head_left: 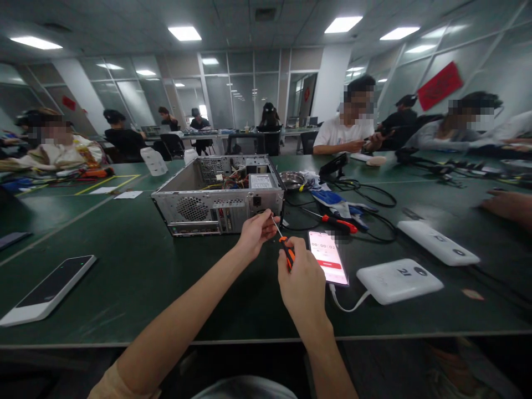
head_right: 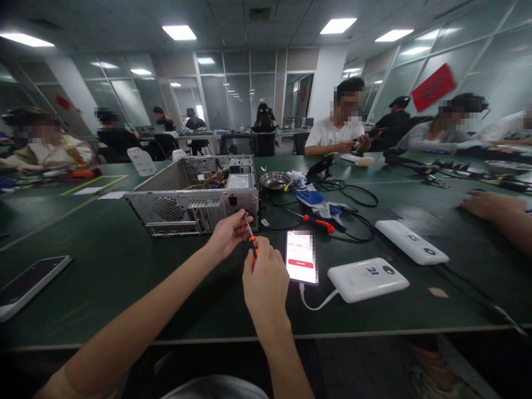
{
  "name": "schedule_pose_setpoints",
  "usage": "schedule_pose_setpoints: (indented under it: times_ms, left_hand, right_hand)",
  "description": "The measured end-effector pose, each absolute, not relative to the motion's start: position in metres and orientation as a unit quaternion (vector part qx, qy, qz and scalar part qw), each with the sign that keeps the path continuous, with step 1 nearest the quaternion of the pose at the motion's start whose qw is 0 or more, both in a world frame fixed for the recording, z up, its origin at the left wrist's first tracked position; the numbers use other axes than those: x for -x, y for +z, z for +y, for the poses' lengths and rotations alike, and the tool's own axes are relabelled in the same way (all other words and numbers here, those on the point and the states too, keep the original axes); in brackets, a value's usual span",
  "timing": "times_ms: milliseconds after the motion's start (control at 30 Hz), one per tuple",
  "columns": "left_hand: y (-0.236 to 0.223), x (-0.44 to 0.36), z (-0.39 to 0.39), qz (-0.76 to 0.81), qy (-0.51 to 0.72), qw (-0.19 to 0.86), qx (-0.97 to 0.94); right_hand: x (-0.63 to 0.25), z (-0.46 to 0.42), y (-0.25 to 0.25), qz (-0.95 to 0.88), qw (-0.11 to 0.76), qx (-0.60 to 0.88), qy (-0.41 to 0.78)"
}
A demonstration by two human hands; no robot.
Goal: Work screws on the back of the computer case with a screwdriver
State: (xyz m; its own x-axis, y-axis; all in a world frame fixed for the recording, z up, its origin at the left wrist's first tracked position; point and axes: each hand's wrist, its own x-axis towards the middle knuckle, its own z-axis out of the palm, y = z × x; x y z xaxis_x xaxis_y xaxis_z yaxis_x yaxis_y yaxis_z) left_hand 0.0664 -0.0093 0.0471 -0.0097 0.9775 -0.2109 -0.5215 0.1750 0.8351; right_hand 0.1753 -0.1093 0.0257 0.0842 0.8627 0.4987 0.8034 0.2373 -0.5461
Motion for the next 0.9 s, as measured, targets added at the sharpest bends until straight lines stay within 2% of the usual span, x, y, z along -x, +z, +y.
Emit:
schedule_pose_setpoints:
  times_ms: [167,533,900]
  left_hand:
    - [0.057,-0.092,-0.009,0.420,0.625,0.614,-0.235]
    - [0.047,-0.101,-0.010,0.385,0.619,0.630,-0.268]
    - [0.051,-0.100,-0.012,0.389,0.616,0.632,-0.264]
  right_hand:
    - [-0.174,-0.101,0.037,-0.658,0.381,0.648,0.046]
    - [-0.168,-0.085,0.036,-0.605,0.422,0.659,0.147]
    - [-0.170,-0.083,0.041,-0.606,0.436,0.648,0.151]
